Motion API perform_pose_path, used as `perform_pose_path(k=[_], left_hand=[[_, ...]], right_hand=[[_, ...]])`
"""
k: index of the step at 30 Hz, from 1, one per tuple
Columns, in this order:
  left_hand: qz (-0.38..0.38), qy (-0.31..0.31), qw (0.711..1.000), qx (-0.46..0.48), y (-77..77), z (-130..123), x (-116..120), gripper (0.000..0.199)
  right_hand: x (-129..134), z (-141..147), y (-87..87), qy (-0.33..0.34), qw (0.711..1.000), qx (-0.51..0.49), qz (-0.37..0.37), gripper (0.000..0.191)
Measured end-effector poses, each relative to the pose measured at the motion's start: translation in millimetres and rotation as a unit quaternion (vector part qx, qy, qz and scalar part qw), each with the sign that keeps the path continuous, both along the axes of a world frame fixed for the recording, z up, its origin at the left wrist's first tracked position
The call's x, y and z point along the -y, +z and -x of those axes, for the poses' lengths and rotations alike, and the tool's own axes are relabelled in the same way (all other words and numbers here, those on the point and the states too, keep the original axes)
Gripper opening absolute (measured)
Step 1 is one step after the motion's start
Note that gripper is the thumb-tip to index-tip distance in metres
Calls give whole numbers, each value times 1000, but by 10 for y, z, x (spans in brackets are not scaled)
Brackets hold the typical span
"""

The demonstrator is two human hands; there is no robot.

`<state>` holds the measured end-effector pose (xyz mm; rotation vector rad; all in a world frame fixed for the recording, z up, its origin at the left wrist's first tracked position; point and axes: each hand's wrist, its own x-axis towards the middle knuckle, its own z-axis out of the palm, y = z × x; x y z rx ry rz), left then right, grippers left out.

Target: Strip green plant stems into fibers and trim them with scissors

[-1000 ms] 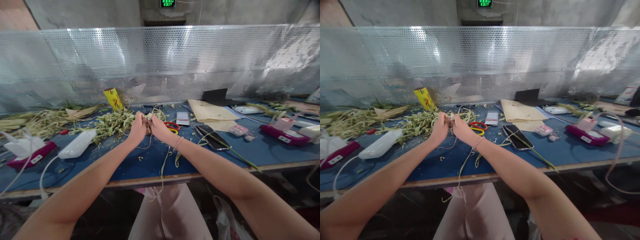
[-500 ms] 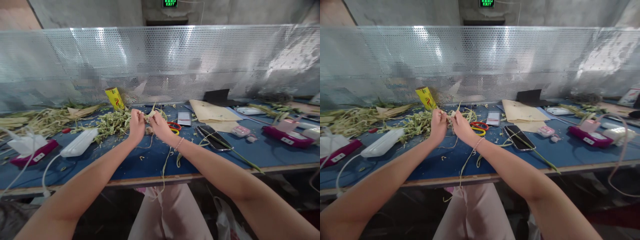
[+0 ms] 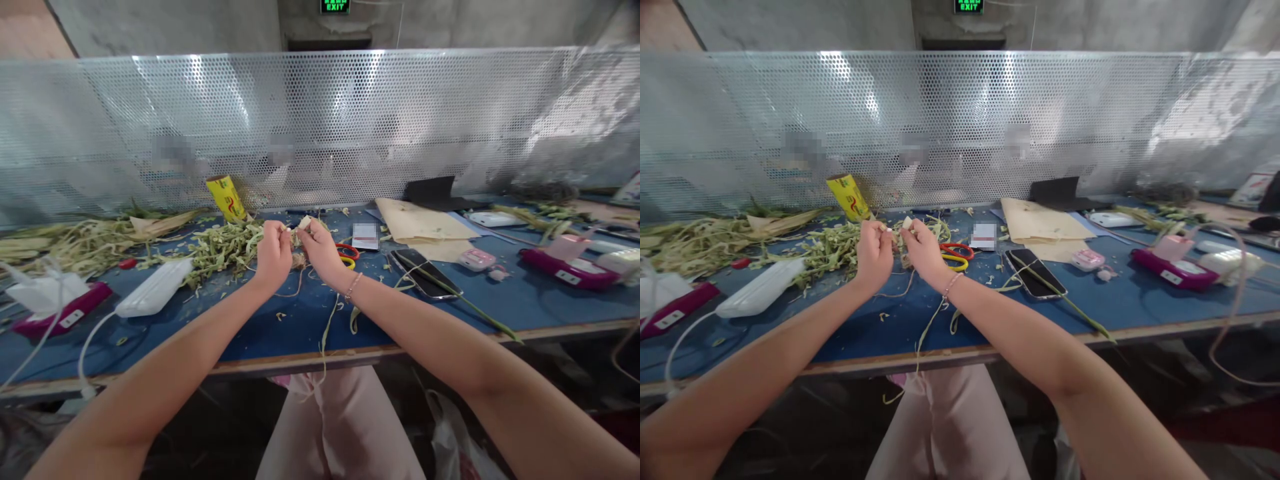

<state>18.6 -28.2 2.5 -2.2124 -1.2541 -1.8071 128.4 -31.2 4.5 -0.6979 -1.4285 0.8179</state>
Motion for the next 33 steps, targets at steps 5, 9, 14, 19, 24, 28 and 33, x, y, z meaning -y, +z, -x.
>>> perform_pose_path(k=[5,9,14,19,24,28,33], left_hand=[[-5,-8,1000,-18,-22,21,-28,7],[32,-20,998,56,-17,11,-48,13],[61,-21,987,150,-7,-10,-84,25],[85,-26,979,185,-17,-16,-117,29],[87,-28,980,175,27,-32,-62,24],[31,-28,992,121,80,-25,11,18],[-11,-12,999,33,60,34,19,14]], right_hand=[[-75,30,-62,47,996,-57,49,19],[-62,28,-31,59,996,-46,42,18],[36,52,21,82,996,-44,5,12],[113,45,32,59,998,1,-30,10],[104,30,34,49,999,-15,-18,13],[61,45,11,63,995,-74,31,12],[38,46,16,91,983,-118,104,14]])
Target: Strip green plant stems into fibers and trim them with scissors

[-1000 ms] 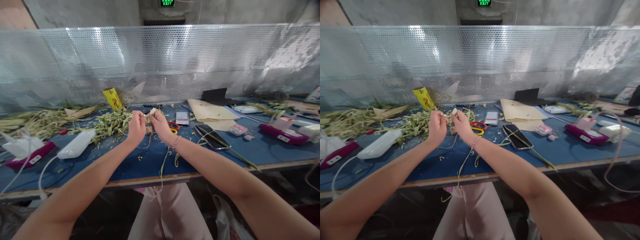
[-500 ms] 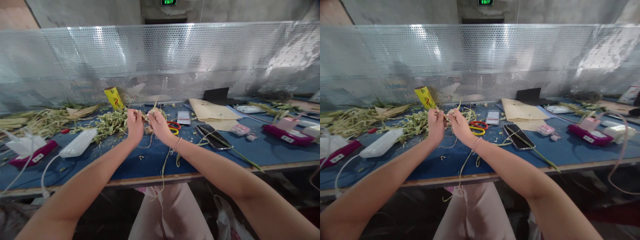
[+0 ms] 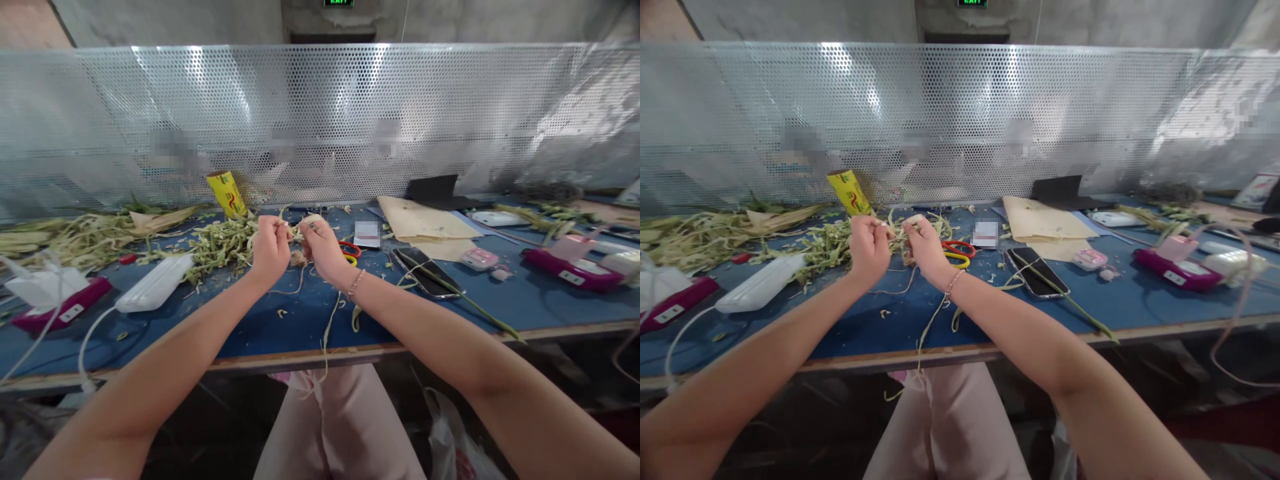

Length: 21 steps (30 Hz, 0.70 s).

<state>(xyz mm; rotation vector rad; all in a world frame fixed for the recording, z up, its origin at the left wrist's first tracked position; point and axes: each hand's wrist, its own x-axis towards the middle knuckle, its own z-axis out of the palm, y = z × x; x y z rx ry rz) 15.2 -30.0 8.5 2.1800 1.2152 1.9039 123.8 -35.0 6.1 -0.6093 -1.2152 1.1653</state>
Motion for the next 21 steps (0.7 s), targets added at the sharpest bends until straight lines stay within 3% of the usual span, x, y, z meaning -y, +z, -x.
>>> perform_pose_path(k=[5,14,21], left_hand=[[-5,-5,1000,-25,-38,13,-15,15],[135,-85,975,154,-13,-78,-54,26],[137,-94,972,169,-64,-79,-127,30]], right_hand=[[-19,-26,20,15,999,-5,40,14],[-37,-31,-36,-24,996,44,-79,17],[55,-12,6,-46,995,37,-81,14]])
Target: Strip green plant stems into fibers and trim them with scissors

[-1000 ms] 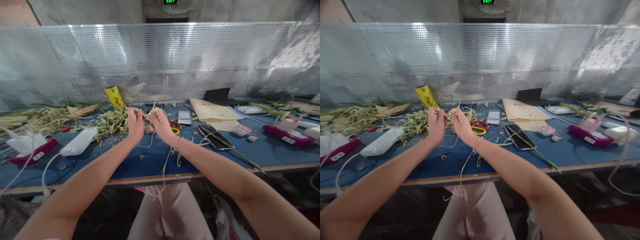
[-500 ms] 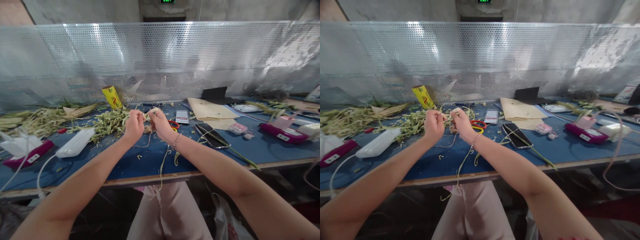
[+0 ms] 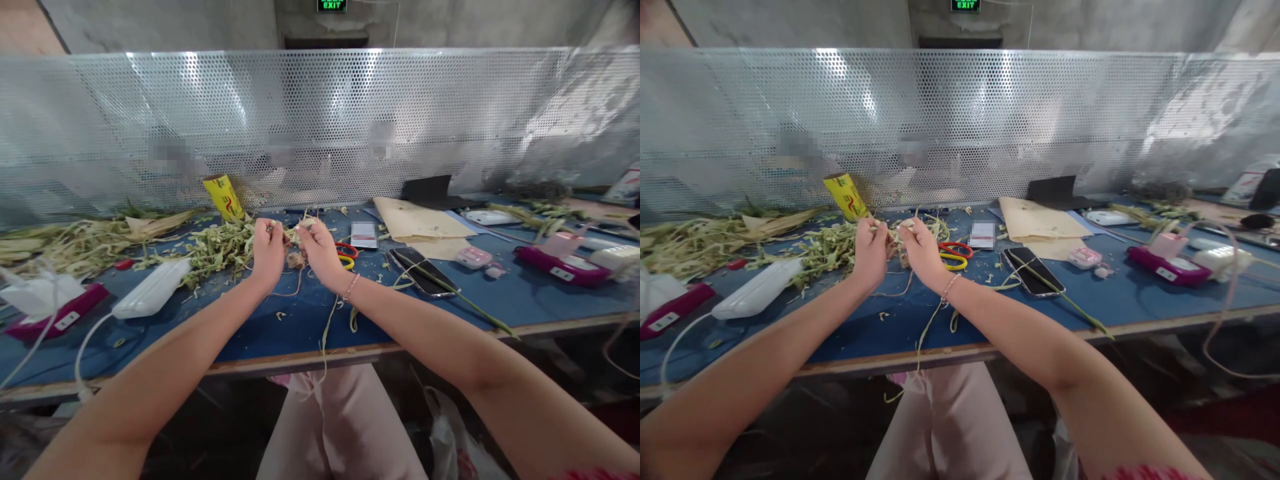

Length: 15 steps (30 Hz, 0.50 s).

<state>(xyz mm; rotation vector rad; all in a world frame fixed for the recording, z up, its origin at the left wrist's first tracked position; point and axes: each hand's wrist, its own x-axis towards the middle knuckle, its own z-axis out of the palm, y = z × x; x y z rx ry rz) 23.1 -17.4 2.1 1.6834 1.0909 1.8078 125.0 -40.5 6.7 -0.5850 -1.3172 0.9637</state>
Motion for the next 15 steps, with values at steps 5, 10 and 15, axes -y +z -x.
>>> perform_pose_path(k=[5,10,15], left_hand=[[25,-31,999,-3,16,31,-7,31],[99,-141,983,55,60,19,17,24],[125,-184,966,136,125,0,81,23]], right_hand=[[-36,-16,-14,34,999,12,20,19],[-165,-47,-95,20,999,-14,26,19],[-304,-110,-104,-23,996,-72,39,14]])
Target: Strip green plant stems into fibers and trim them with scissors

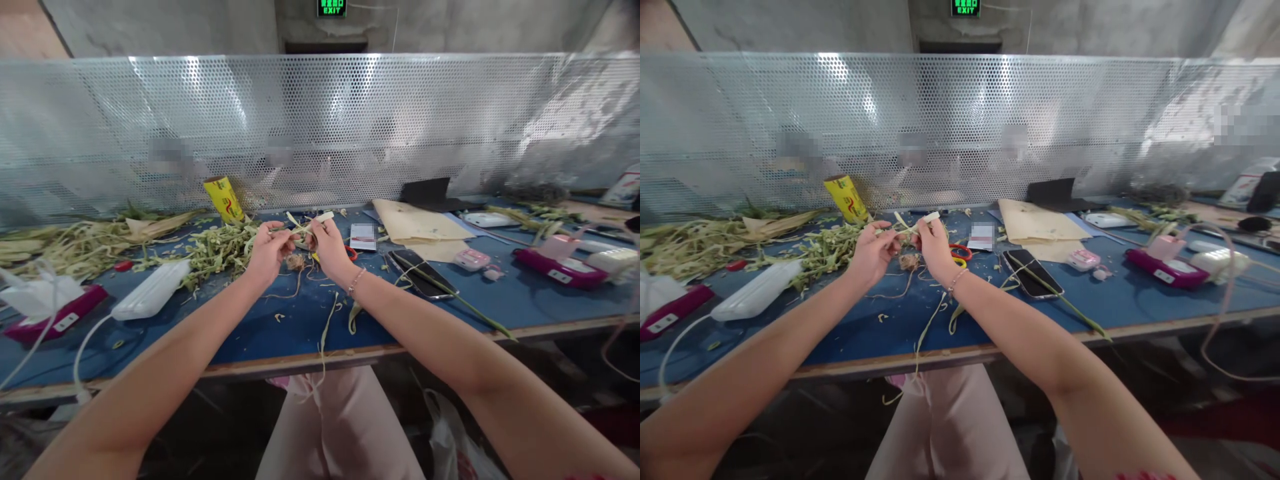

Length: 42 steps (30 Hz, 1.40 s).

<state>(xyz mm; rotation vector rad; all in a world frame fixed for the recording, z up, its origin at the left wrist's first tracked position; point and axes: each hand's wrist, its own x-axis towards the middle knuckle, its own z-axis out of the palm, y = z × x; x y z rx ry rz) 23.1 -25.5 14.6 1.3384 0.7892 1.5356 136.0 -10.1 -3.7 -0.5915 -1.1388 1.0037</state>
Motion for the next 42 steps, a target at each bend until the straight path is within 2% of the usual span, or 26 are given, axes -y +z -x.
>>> perform_pose_path(k=[6,14,29,42], left_hand=[[-6,-76,997,-12,67,77,18,21],[-13,-109,994,-7,-2,56,-21,26],[-16,-102,993,-59,-3,55,-1,24],[-33,-42,995,-89,-49,78,-75,25]], right_hand=[[-35,-26,38,36,995,-57,68,8],[-15,3,36,40,997,-16,60,8],[-16,5,39,40,996,-1,78,7],[-25,3,11,51,997,39,50,7]])
